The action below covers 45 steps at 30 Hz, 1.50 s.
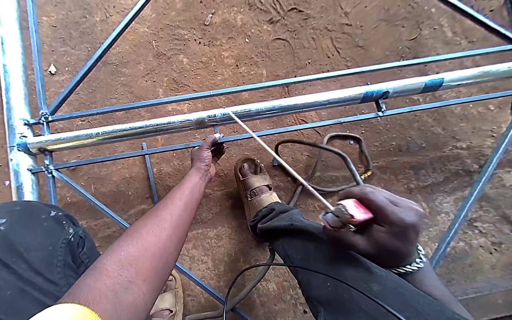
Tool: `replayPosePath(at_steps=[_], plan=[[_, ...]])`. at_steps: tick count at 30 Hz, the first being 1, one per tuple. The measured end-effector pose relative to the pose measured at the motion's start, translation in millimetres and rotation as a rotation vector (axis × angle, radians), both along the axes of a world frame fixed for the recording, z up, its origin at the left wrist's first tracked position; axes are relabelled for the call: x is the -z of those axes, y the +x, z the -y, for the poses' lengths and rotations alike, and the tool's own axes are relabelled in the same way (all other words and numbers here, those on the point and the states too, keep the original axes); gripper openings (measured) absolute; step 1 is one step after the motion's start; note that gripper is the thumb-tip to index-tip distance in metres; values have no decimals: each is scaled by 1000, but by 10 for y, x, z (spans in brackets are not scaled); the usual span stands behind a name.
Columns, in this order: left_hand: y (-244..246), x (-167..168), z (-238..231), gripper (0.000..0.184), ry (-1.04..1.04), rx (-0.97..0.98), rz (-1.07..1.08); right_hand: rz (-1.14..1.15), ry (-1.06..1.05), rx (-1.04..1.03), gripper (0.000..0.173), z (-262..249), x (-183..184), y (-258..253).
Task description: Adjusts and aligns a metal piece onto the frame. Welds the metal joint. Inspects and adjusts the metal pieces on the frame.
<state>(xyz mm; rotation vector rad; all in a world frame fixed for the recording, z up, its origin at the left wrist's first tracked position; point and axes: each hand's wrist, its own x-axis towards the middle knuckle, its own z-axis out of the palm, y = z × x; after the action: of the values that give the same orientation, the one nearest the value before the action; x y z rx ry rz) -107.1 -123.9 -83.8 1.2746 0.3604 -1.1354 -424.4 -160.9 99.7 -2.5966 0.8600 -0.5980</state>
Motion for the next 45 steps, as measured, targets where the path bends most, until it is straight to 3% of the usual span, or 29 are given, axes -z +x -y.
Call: replayPosePath(at_steps=[45], plan=[[14, 10, -11, 11, -9, 3, -45, -98, -41, -51, 44, -54, 79, 159]])
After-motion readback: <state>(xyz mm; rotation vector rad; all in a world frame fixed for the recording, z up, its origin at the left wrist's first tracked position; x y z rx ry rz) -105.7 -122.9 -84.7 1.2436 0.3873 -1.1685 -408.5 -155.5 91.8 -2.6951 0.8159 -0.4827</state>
